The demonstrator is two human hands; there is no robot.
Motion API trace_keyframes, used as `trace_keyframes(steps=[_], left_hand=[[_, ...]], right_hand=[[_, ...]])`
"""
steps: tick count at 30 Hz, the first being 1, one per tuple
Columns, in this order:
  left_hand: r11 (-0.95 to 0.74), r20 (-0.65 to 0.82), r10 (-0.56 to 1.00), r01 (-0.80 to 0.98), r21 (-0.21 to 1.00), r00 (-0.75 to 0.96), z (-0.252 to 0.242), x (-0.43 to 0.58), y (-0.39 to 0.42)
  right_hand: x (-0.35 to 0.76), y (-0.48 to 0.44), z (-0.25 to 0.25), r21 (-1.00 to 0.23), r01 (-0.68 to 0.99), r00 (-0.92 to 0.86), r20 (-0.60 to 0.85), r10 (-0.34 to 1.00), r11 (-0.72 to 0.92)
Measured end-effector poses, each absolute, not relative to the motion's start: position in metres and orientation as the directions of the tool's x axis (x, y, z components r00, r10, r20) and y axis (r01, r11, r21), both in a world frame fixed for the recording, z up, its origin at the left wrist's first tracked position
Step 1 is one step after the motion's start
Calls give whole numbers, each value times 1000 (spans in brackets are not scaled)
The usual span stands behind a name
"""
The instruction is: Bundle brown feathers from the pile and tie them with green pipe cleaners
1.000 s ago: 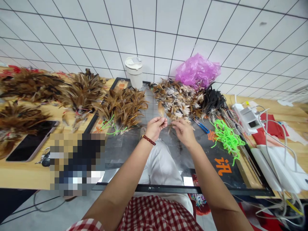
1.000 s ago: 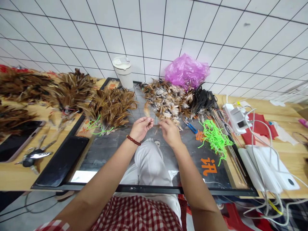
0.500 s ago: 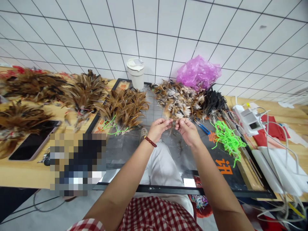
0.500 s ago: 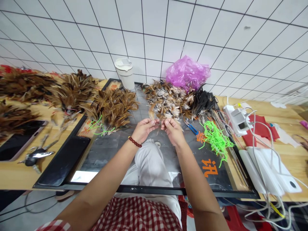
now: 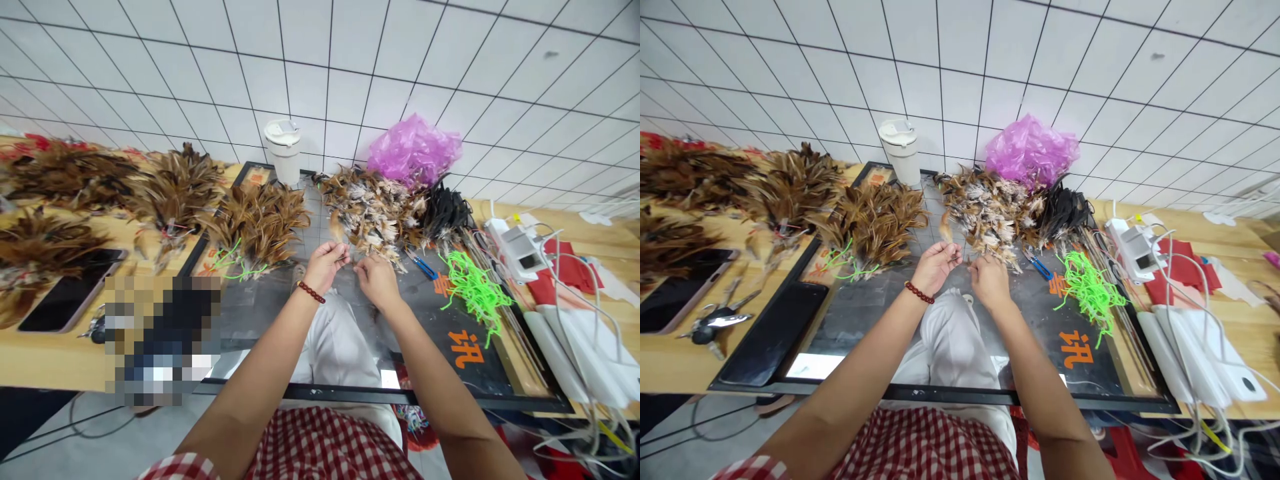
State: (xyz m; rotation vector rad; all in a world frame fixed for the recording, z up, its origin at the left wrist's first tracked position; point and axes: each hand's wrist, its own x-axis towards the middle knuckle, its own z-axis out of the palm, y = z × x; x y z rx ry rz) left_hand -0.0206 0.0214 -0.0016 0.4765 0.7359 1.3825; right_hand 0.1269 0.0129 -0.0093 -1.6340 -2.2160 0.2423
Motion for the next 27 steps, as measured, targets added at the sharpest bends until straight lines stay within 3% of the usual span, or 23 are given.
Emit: trace_keyframes(steps=[3, 7, 10, 13, 19, 27], left_hand=[[138, -189, 982, -707, 694, 7, -1, -19, 22], [122, -168, 986, -692, 711, 1, -1, -16, 21], [126, -155, 988, -642, 756, 11, -1, -15, 20], [169, -167, 984, -606, 777, 62, -1, -15, 19], [286, -251, 958, -497, 819, 138, 1, -16, 18], [371, -320, 927, -381, 847, 194, 9, -18, 15]], right_hand=[[130, 15, -8, -372, 855, -281, 251, 926, 360], [136, 18, -6, -646, 582, -352, 348, 869, 494], [138, 19, -7, -836, 372, -359, 273, 893, 405], [138, 22, -11, -946, 189, -338, 189, 922, 263], [137, 25, -13, -994, -13, -190, 111, 975, 111], [135, 25, -14, -990, -118, -148, 101, 984, 83]])
